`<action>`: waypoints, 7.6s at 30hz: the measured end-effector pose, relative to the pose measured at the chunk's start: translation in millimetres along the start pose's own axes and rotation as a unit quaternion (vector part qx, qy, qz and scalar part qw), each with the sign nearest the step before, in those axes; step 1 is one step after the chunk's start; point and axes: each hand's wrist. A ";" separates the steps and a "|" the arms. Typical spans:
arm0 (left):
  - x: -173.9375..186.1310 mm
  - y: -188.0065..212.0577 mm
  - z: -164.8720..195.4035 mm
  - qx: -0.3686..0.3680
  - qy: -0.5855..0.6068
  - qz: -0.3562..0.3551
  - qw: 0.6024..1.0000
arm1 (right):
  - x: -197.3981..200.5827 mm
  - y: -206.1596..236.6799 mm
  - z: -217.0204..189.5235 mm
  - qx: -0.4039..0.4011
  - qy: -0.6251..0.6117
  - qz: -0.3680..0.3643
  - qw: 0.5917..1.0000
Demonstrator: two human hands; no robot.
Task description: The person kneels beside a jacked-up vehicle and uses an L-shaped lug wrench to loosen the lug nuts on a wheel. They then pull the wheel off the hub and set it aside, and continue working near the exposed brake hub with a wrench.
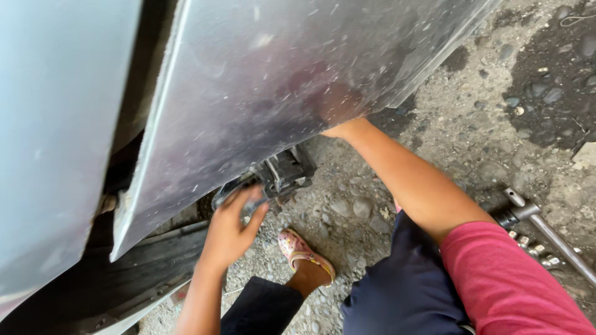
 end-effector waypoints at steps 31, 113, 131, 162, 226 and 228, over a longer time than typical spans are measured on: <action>-98.0 -193.7 -53.4 0.049 -0.061 0.038 0.996 | 6.1 -29.9 -27.4 -0.166 0.007 -0.052 0.985; -125.4 -192.5 -35.5 0.082 -0.166 -0.219 0.958 | 197.6 625.6 -4.6 -0.641 0.267 -0.262 0.671; -114.0 -187.4 -27.6 0.093 -0.150 -0.194 0.965 | 139.4 491.9 -56.3 -0.718 -0.322 0.054 0.615; -131.2 -193.0 -45.7 0.086 -0.149 -0.212 0.962 | 82.3 625.5 -60.5 -0.701 -0.037 0.064 0.709; -155.1 109.2 99.7 0.043 0.434 0.191 0.880 | 160.0 225.2 -212.0 -0.275 -0.015 -0.198 0.941; -144.8 107.9 93.1 0.009 0.395 0.173 0.902 | 163.2 227.6 -227.9 -0.275 -0.032 -0.192 0.942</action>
Point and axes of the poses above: each hand's wrist, its own y-axis away from the middle knuckle, its own x-axis out of the back of the hand, z = x × y, and after that the axes turned 2 degrees about y, right-handed
